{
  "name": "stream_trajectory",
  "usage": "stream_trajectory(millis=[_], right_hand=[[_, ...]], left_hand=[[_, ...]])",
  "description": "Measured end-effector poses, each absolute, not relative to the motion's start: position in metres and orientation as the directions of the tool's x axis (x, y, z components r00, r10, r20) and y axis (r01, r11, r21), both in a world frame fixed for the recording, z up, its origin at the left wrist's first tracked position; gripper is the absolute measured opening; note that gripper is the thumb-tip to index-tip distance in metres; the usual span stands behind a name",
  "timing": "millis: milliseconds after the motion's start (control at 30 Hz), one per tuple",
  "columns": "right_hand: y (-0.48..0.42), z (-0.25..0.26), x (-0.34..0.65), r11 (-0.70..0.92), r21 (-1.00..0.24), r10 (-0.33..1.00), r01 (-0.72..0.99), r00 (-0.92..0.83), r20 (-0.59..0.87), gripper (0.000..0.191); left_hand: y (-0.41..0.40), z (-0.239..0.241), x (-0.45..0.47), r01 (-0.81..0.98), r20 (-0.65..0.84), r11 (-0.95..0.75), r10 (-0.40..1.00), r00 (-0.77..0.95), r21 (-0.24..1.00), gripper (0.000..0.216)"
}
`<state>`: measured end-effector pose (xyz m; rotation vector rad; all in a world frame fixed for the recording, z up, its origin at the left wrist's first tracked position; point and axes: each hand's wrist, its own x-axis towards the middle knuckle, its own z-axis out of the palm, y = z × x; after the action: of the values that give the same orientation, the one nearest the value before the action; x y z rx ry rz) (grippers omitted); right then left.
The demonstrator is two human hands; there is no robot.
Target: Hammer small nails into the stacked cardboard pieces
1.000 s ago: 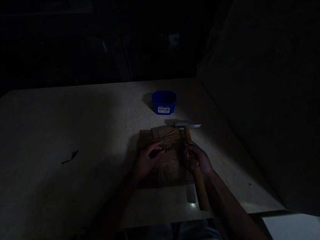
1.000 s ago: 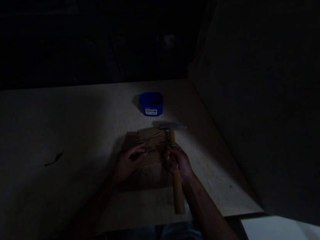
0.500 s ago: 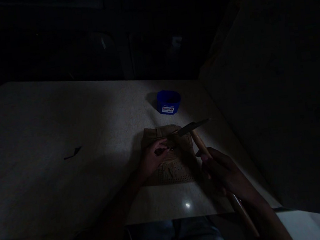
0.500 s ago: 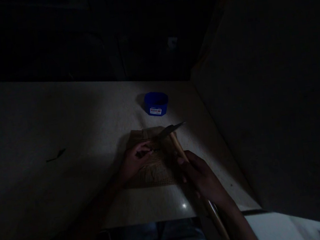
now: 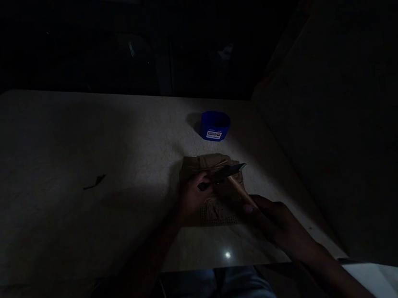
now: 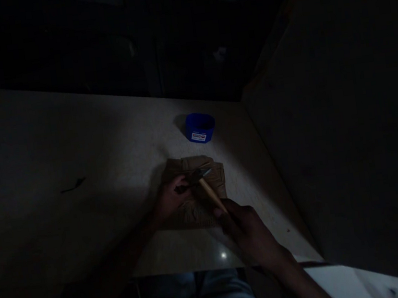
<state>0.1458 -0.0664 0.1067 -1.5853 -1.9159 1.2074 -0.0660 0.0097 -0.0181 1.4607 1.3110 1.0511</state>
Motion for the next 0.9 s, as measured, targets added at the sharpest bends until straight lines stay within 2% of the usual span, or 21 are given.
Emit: stream_trajectory(millis=[200, 433, 633, 800, 900], right_hand=[[-0.068, 0.108, 0.146, -0.04, -0.826, 0.953, 0.562, -0.227, -0.201, 0.048], [-0.058, 0.097, 0.143, -0.063, -0.759, 0.901, 0.648, -0.289, -0.322, 0.049], [-0.063, 0.093, 0.142, -0.061, -0.806, 0.939, 0.588, -0.24, -0.247, 0.05], [-0.06, 0.084, 0.14, -0.055, -0.793, 0.915, 0.607, -0.286, -0.283, 0.051], [-0.06, 0.084, 0.141, -0.058, -0.807, 0.936, 0.588, -0.249, -0.249, 0.051]], left_hand=[[0.009, -0.015, -0.065, 0.248, 0.035, -0.056, 0.995, 0.089, 0.967, 0.04], [0.011, -0.018, -0.064, 0.26, 0.033, -0.056, 0.995, 0.092, 0.964, 0.037], [0.012, -0.02, -0.064, 0.254, 0.033, -0.058, 0.994, 0.102, 0.966, 0.038], [0.012, -0.021, -0.064, 0.25, 0.048, -0.07, 0.995, 0.093, 0.966, 0.038], [0.012, -0.02, -0.064, 0.251, 0.044, -0.067, 0.994, 0.096, 0.966, 0.04]])
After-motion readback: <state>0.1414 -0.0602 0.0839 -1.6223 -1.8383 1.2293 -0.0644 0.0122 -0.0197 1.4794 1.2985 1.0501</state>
